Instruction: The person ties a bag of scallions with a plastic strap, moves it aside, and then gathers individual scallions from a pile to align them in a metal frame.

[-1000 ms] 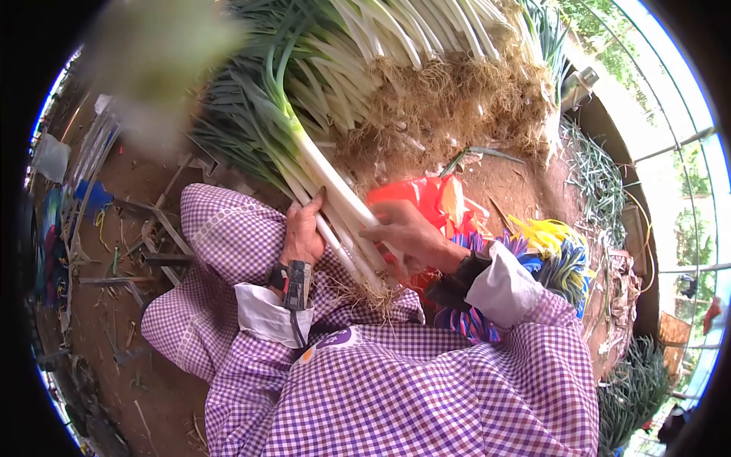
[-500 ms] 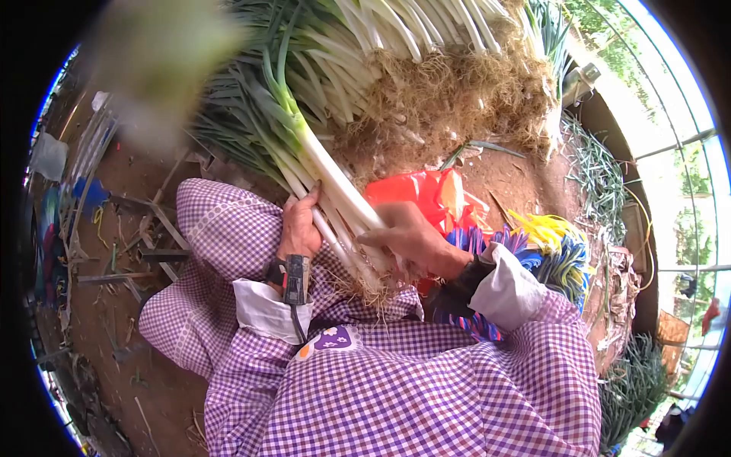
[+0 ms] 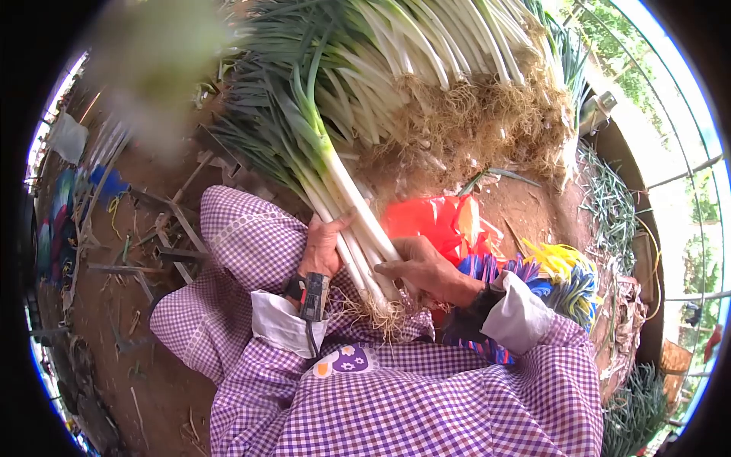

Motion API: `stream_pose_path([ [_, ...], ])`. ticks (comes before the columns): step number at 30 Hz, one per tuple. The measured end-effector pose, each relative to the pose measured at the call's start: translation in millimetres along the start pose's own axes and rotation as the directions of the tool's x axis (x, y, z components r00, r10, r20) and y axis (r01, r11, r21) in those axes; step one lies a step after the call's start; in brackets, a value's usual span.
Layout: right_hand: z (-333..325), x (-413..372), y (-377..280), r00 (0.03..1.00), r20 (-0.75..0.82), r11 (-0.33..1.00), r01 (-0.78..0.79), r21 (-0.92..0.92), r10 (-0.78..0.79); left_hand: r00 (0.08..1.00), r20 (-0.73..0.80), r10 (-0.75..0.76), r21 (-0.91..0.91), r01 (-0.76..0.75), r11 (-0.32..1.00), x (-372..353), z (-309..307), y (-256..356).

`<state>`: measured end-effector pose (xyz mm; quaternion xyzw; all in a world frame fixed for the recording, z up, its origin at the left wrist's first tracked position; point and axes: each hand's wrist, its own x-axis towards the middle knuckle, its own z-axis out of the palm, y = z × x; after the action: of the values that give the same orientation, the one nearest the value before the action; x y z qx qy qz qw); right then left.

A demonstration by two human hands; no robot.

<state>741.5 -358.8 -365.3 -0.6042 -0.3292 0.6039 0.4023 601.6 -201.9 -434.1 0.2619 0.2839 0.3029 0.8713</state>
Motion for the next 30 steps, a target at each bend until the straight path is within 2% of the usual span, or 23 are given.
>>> stream_pose_path([
  [3, 7, 0, 0, 0.999, 0.016, 0.998, 0.032, 0.045, -0.032, 0.999, 0.001, 0.044, 0.000, -0.044, 0.999, 0, -2, -4],
  [4, 17, 0, -18, 0.999, 0.010, 0.998, 0.050, 0.043, -0.050, 0.998, -0.009, 0.054, 0.009, -0.054, 0.999, -2, 2, -1],
  [5, 21, -12, -43, 0.997, -0.043, 0.997, -0.068, -0.021, 0.067, 0.996, -0.071, 0.054, 0.017, -0.053, 0.998, -5, 8, 0],
  [8, 16, 12, -17, 0.998, -0.015, 0.995, -0.065, -0.072, 0.064, 0.991, -0.092, 0.093, 0.028, -0.091, 0.995, -3, 3, -6],
  [9, 18, 15, -21, 0.998, 0.015, 0.998, -0.058, 0.020, 0.058, 0.990, -0.116, 0.085, 0.042, -0.081, 0.996, -3, 2, -7],
  [12, 20, 24, -20, 0.985, 0.060, 0.985, -0.163, 0.058, 0.160, 0.979, -0.185, 0.085, 0.132, -0.060, 0.989, 0, -4, -8],
  [18, 25, 34, -14, 0.932, 0.149, 0.897, -0.359, 0.257, 0.331, 0.971, -0.164, 0.177, 0.209, -0.141, 0.968, 0, -10, -14],
  [21, 26, 31, -25, 0.922, 0.110, 0.909, -0.385, 0.160, 0.371, 0.971, -0.166, 0.174, 0.196, -0.141, 0.970, -2, -10, -14],
  [24, 31, 28, -28, 0.944, 0.069, 0.932, -0.328, 0.156, 0.321, 0.971, -0.165, 0.174, 0.178, -0.144, 0.973, -2, -10, -13],
  [27, 32, 31, -17, 0.955, 0.101, 0.941, -0.293, 0.168, 0.280, 0.970, -0.164, 0.178, 0.150, -0.154, 0.977, -3, -10, -13],
  [30, 33, 31, -16, 0.944, 0.139, 0.917, -0.326, 0.229, 0.301, 0.978, -0.141, 0.155, 0.092, -0.143, 0.985, -8, -5, -7],
])
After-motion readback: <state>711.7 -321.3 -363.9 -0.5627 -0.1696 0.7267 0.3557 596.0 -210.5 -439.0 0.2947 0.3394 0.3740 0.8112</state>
